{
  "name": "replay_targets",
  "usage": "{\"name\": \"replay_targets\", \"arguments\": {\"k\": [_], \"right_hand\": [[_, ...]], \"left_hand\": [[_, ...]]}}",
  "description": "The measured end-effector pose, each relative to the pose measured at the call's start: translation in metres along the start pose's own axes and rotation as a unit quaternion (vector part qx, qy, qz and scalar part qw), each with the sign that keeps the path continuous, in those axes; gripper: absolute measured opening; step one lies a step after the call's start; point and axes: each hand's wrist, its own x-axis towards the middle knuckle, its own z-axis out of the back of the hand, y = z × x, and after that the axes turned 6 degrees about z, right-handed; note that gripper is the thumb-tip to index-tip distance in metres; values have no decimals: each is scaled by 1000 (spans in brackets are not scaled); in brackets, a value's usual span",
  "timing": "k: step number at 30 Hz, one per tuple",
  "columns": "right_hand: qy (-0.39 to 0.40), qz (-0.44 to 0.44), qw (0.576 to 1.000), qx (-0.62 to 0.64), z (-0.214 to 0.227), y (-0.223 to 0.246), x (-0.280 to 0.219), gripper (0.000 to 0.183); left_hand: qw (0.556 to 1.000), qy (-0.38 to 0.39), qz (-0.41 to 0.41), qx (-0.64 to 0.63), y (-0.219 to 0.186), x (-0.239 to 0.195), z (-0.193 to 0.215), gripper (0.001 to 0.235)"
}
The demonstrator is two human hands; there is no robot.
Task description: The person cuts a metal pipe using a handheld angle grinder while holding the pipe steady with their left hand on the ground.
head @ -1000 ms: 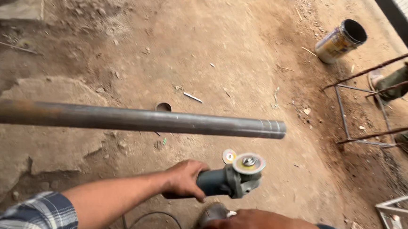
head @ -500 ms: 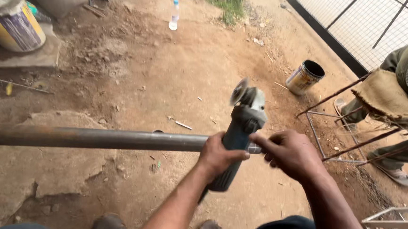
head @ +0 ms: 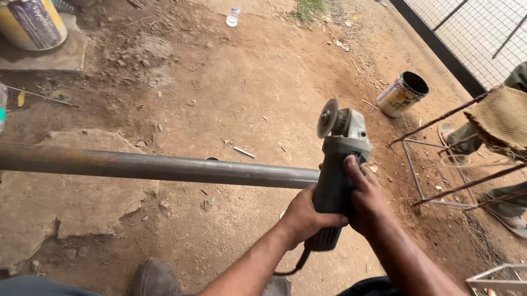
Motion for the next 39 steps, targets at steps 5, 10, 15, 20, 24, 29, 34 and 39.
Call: {"name": "replay_targets", "arguments": {"k": [5,10,15,20,24,29,34,39], "right_hand": [[44,2,997,59,4,11,-13,70],[15,-48,997,55,5,6,-10,73],[-62,-60,996,19,-1,-2,-2,77],[-80,-62,995,0,5,4,0,81],[-39,-52,998,23,5,-3,1,75],[-50,-21,997,-62,13,-6,6,44],[-62,18,991,-119,49,13,33,36],[-49,9,988,-143,96,12,53,40]], "left_hand": [[996,-38,83,-6,5,-9,-11,52],[980,-103,122,122,-19,-18,-32,53],[966,-128,113,192,-33,-24,-36,62],[968,-120,105,196,-33,-22,-35,61],[960,-113,124,226,-26,-20,-30,62],[934,-90,151,313,-17,-12,-26,78],[792,274,140,528,-25,4,37,103],[572,158,319,739,-70,28,165,82]]}}
